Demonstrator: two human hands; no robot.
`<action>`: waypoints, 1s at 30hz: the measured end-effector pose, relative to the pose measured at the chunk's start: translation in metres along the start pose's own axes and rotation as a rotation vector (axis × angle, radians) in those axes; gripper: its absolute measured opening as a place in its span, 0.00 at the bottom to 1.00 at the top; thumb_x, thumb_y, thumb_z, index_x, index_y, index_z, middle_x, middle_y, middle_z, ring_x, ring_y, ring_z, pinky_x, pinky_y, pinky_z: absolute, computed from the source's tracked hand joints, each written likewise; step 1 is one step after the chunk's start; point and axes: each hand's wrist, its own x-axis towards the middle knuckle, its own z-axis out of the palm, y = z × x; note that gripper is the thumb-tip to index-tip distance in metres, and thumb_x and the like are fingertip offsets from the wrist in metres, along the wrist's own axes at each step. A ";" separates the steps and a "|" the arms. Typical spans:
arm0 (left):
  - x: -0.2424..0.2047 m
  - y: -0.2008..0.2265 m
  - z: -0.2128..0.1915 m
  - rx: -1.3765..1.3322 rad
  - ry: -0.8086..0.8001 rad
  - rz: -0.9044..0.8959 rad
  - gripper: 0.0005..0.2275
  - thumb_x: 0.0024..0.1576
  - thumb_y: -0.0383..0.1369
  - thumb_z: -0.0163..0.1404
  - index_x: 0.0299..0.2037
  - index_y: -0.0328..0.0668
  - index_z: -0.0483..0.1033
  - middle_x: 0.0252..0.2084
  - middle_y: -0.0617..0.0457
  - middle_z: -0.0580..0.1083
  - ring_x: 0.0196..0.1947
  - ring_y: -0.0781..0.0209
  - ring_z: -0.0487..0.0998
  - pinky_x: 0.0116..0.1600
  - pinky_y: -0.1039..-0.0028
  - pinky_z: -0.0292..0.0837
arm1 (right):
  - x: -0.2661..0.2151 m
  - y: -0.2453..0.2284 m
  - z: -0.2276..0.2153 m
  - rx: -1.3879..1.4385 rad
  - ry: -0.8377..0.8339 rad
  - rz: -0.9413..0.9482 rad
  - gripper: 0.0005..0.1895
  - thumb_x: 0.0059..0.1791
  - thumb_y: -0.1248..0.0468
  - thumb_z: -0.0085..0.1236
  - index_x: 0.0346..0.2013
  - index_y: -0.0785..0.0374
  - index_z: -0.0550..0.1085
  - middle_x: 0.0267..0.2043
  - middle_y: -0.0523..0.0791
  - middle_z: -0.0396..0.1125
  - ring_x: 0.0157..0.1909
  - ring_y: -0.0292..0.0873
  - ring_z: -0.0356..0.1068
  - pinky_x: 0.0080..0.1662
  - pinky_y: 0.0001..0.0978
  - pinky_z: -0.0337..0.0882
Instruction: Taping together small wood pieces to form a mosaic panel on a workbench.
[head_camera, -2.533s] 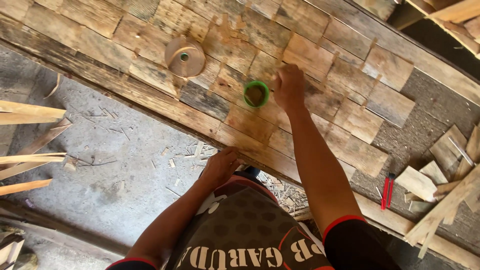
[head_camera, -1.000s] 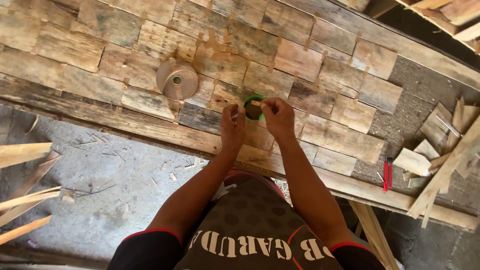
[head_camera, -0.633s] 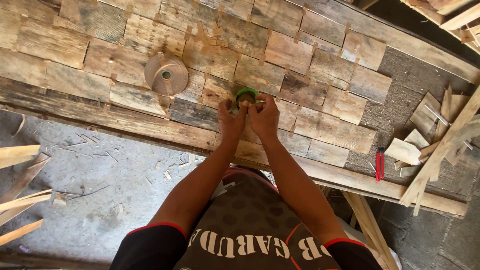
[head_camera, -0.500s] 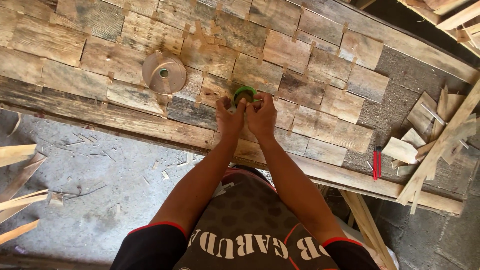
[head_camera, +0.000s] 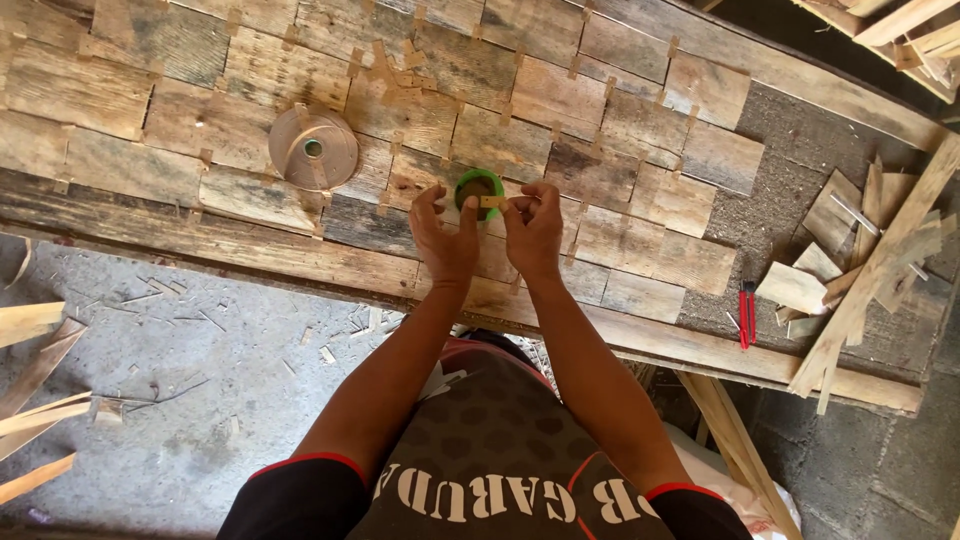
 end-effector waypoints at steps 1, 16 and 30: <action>0.001 0.005 -0.004 0.001 -0.005 0.001 0.22 0.56 0.37 0.66 0.56 0.35 0.73 0.50 0.46 0.76 0.47 0.53 0.75 0.50 0.64 0.71 | 0.000 0.001 0.001 0.000 0.004 0.003 0.18 0.52 0.71 0.60 0.52 0.66 0.63 0.37 0.46 0.73 0.37 0.35 0.72 0.39 0.27 0.71; 0.015 -0.001 -0.010 -0.412 -0.261 -0.115 0.21 0.58 0.21 0.55 0.61 0.28 0.64 0.38 0.50 0.77 0.35 0.69 0.77 0.37 0.79 0.72 | -0.011 -0.027 0.008 -0.023 -0.128 -0.026 0.18 0.53 0.69 0.59 0.55 0.66 0.64 0.39 0.47 0.75 0.36 0.35 0.73 0.37 0.27 0.71; 0.008 -0.006 0.000 -0.122 -0.145 0.023 0.17 0.58 0.26 0.57 0.57 0.37 0.69 0.35 0.52 0.79 0.33 0.62 0.82 0.38 0.71 0.77 | -0.039 -0.013 0.007 -0.844 -0.224 -0.413 0.39 0.49 0.71 0.58 0.74 0.45 0.63 0.80 0.51 0.41 0.78 0.58 0.47 0.71 0.53 0.52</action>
